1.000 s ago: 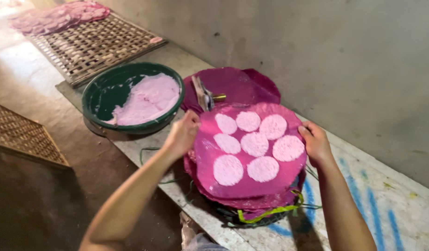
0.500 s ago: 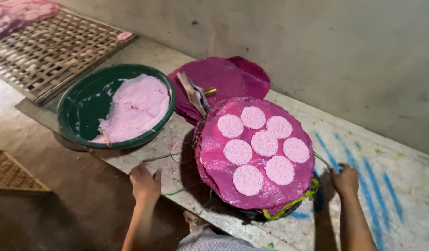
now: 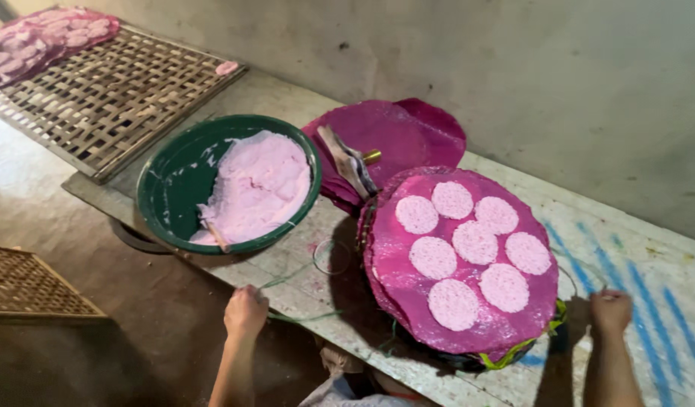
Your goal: The person uses a specialized stamping tool to press and form small pink wafers onto a tray, periodically refilling the tool with pink batter from a green bowl.
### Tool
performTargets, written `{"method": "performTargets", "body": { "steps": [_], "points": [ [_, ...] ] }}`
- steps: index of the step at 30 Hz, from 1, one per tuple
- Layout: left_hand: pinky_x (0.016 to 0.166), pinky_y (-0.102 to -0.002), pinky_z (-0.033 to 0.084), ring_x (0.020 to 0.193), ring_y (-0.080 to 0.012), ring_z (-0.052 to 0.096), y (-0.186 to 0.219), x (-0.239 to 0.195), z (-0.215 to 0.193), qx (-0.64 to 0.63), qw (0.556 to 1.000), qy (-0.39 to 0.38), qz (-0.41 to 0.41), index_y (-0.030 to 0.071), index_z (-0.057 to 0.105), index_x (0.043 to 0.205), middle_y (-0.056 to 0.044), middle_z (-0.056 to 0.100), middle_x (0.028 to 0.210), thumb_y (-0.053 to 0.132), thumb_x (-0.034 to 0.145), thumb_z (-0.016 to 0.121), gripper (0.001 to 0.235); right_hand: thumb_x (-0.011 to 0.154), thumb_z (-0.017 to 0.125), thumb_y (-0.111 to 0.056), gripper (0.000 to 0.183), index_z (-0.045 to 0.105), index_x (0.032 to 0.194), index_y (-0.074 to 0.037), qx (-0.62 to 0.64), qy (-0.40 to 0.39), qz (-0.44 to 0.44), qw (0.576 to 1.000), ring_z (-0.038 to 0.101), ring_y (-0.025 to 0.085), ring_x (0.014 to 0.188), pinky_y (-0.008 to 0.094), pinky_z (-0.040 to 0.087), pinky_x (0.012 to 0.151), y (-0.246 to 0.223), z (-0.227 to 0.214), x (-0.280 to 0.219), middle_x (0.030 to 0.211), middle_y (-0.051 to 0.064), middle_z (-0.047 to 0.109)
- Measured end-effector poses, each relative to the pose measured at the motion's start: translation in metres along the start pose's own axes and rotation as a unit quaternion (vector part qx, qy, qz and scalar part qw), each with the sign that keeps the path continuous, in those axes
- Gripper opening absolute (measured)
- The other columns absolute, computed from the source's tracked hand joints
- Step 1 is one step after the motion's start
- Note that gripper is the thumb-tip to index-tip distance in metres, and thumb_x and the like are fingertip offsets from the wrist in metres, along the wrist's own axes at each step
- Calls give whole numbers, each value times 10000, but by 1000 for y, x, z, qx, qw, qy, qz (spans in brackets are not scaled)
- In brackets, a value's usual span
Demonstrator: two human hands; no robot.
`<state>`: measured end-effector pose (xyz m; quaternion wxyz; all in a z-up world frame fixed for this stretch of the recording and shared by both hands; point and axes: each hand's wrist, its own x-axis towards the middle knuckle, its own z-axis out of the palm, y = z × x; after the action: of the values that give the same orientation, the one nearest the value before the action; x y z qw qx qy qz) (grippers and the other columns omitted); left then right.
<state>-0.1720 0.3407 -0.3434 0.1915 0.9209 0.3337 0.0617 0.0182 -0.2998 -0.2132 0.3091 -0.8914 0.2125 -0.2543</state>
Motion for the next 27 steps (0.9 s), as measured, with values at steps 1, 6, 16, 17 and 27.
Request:
{"method": "performTargets", "body": {
  "steps": [1, 6, 16, 17, 27],
  "points": [
    [894, -415, 508, 1022, -294, 628, 6, 5, -9, -159, 985, -58, -13, 106, 644, 1019, -87, 657, 1043, 289, 920, 627, 209, 1096, 620, -146, 199, 624, 1073, 52, 0, 20, -14, 1000, 688, 403, 895, 530, 555, 864, 0, 0, 9, 952, 288, 699],
    [784, -312, 448, 848, -174, 520, 83, 17, -80, -716, 653, -225, 97, 25, 553, 1075, -43, 550, 911, 186, 1110, 489, 176, 978, 545, 37, 329, 554, 1282, -90, 542, -180, 91, 816, 596, 260, 801, 339, 517, 683, -5, -15, 63, 1042, 185, 617],
    [746, -244, 452, 821, -82, 502, 266, -6, -208, -653, 627, -340, 253, 16, 488, 1370, 4, 567, 1002, 176, 1044, 518, 365, 943, 541, 10, 285, 617, 1200, -86, 427, -288, 10, 857, 527, 89, 680, 248, 428, 584, -83, -8, 71, 1030, 109, 729],
    [741, -232, 436, 806, -70, 478, 279, -13, -205, -626, 642, -343, 280, 2, 493, 1367, 11, 556, 995, 177, 1065, 531, 351, 947, 531, 20, 268, 628, 1178, -73, 417, -283, 4, 864, 516, 85, 670, 240, 422, 577, -87, -9, 66, 1011, 107, 731],
    [876, -228, 502, 934, -58, 610, 364, -51, -248, -563, 667, -322, 366, -22, 488, 1408, -8, 652, 1065, 167, 1043, 546, 415, 903, 529, 41, 306, 629, 1168, -74, 424, -272, 18, 864, 463, 52, 630, 216, 352, 502, -83, -135, 46, 983, 99, 704]
  ]
}}
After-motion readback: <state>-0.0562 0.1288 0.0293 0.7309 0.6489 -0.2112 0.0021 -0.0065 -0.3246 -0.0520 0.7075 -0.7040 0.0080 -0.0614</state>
